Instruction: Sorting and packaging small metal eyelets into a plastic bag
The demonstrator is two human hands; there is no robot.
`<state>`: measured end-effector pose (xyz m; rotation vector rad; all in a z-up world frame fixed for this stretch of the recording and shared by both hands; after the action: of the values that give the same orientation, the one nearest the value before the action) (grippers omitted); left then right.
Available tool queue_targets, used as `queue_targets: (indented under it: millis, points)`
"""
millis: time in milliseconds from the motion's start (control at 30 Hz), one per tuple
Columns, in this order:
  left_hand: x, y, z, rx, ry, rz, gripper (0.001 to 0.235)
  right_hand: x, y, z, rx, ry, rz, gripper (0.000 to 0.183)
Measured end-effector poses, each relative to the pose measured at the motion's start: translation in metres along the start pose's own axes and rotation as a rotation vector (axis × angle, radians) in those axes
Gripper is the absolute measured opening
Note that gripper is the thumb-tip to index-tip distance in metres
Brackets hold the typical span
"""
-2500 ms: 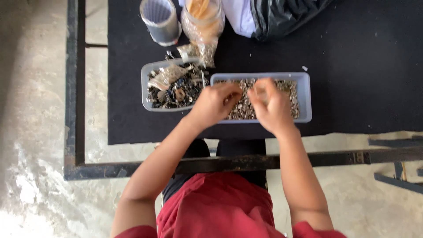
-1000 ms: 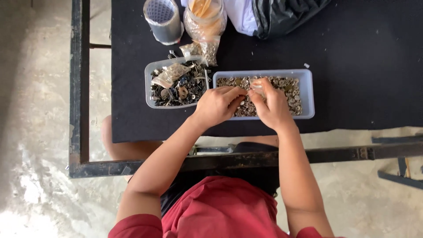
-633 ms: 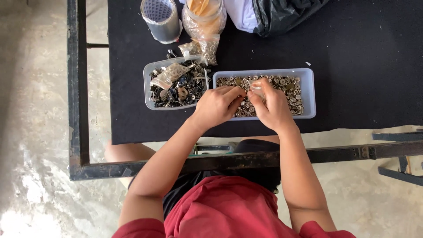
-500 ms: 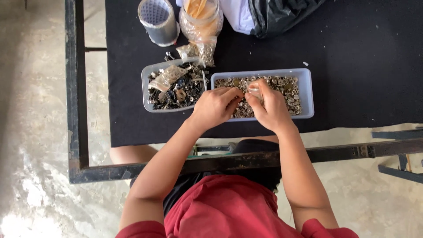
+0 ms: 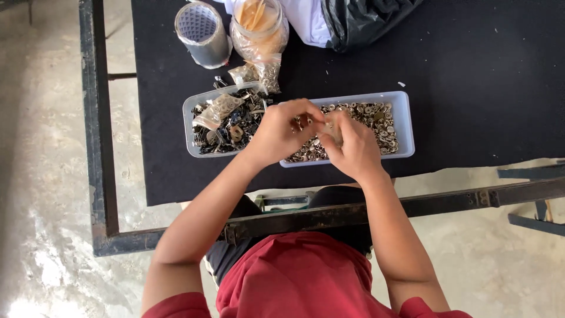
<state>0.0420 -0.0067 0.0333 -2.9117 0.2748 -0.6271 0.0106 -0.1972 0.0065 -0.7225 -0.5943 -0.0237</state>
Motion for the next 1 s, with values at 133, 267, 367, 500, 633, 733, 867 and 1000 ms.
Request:
queue_targets:
  millis: [133, 267, 367, 500, 633, 733, 867, 1000]
  points:
    - [0.017, 0.004, -0.018, 0.088, 0.104, 0.086, 0.012, -0.004, 0.003, -0.010, -0.013, -0.023, -0.040, 0.016]
    - [0.025, 0.010, -0.025, 0.082, 0.172, 0.115, 0.008, -0.010, 0.006, -0.019, 0.032, -0.063, -0.088, 0.019]
    - [0.028, 0.012, -0.021, 0.055, 0.174, 0.125, 0.006, -0.008, 0.005, -0.018, 0.041, -0.016, -0.093, 0.016]
    - [0.033, 0.006, -0.021, -0.009, 0.158, 0.076, 0.009, -0.005, 0.002, -0.011, 0.032, 0.001, -0.121, 0.022]
    - [0.039, -0.014, -0.035, -0.069, 0.138, 0.052, 0.010, -0.005, 0.004, -0.009, 0.014, 0.013, -0.104, 0.028]
    - [0.036, -0.038, -0.047, -0.184, 0.053, 0.008, 0.013, -0.003, 0.001, -0.003, 0.019, -0.033, -0.123, 0.024]
    - [0.012, -0.082, -0.061, -0.212, -0.003, -0.017, 0.026, -0.007, 0.000, -0.002, -0.051, 0.035, -0.002, 0.031]
    - [-0.039, -0.146, -0.046, 0.020, -0.167, -0.289, 0.011, -0.005, 0.001, -0.008, 0.127, -0.003, -0.112, 0.024]
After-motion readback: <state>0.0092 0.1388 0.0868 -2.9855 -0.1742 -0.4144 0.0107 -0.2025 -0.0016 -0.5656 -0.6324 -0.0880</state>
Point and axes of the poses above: each hand's wrist, its own x-axis towards the middle knuckle, its own y-axis out of the palm, z = x × y, the point moved 2 cm from there along x, towards the middle knuckle, and after that the axes turned 10 degrees about -z, right-handed, at the moved point
